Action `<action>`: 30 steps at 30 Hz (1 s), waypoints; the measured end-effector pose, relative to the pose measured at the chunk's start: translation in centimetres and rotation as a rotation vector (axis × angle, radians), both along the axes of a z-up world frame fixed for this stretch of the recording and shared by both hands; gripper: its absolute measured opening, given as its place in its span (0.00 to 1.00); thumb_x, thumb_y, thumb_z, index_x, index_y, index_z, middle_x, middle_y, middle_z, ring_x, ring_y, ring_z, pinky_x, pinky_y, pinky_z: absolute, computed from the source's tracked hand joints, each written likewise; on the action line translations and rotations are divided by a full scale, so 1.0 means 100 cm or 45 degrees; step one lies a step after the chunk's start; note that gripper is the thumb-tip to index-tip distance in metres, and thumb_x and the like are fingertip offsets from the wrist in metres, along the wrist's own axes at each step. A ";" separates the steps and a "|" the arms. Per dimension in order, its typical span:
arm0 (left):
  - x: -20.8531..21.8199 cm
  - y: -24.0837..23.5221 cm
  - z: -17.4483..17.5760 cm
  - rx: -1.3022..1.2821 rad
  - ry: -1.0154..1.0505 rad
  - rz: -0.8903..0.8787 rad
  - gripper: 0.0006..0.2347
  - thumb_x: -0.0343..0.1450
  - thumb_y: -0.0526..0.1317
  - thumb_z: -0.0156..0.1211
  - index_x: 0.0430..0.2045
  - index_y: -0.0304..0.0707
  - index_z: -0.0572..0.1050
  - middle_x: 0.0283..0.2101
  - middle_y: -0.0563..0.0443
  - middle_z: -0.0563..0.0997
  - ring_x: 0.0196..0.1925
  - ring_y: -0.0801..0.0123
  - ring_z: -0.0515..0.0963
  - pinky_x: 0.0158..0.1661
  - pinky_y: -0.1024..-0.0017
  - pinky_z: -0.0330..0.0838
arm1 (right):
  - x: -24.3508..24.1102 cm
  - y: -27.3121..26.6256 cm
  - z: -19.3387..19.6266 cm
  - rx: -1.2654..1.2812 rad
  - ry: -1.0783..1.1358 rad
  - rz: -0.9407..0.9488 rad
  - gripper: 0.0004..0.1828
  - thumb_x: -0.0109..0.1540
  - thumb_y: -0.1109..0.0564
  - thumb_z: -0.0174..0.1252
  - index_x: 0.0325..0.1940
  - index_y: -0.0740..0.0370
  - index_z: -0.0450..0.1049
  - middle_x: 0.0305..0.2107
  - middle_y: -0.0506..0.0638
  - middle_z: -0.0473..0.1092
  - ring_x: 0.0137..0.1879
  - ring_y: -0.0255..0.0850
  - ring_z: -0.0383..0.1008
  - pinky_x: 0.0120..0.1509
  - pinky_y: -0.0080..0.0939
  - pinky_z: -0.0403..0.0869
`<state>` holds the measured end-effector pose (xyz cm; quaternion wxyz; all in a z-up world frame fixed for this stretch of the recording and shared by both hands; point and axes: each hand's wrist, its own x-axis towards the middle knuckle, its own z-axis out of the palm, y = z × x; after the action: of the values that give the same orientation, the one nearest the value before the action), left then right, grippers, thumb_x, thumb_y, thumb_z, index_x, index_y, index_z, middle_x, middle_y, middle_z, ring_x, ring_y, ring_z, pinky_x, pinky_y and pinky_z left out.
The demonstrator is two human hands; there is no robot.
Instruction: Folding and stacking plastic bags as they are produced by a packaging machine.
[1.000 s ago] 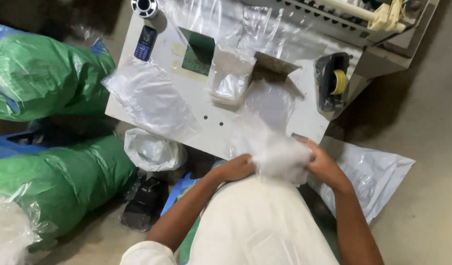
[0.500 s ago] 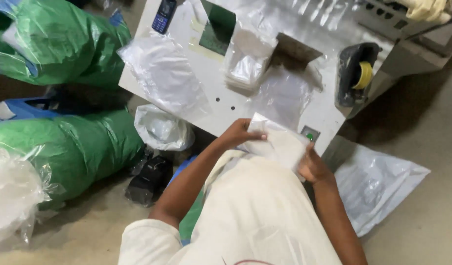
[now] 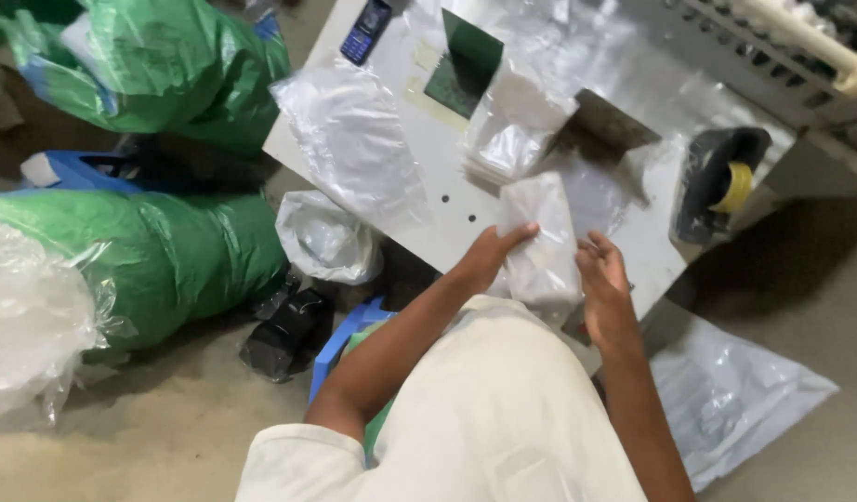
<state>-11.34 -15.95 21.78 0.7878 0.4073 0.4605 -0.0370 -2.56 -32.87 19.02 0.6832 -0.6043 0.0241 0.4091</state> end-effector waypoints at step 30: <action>-0.104 0.141 -0.162 1.504 0.419 -0.544 0.11 0.68 0.48 0.69 0.33 0.44 0.78 0.30 0.49 0.83 0.37 0.52 0.85 0.41 0.54 0.77 | -0.011 0.009 0.007 -0.290 -0.114 -0.171 0.27 0.64 0.60 0.67 0.65 0.59 0.65 0.46 0.49 0.71 0.57 0.39 0.73 0.61 0.51 0.74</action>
<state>-21.70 -1.81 5.58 0.3256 0.8437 0.4268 0.0045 -3.69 -31.94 19.68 0.6364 -0.6928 0.0804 0.3297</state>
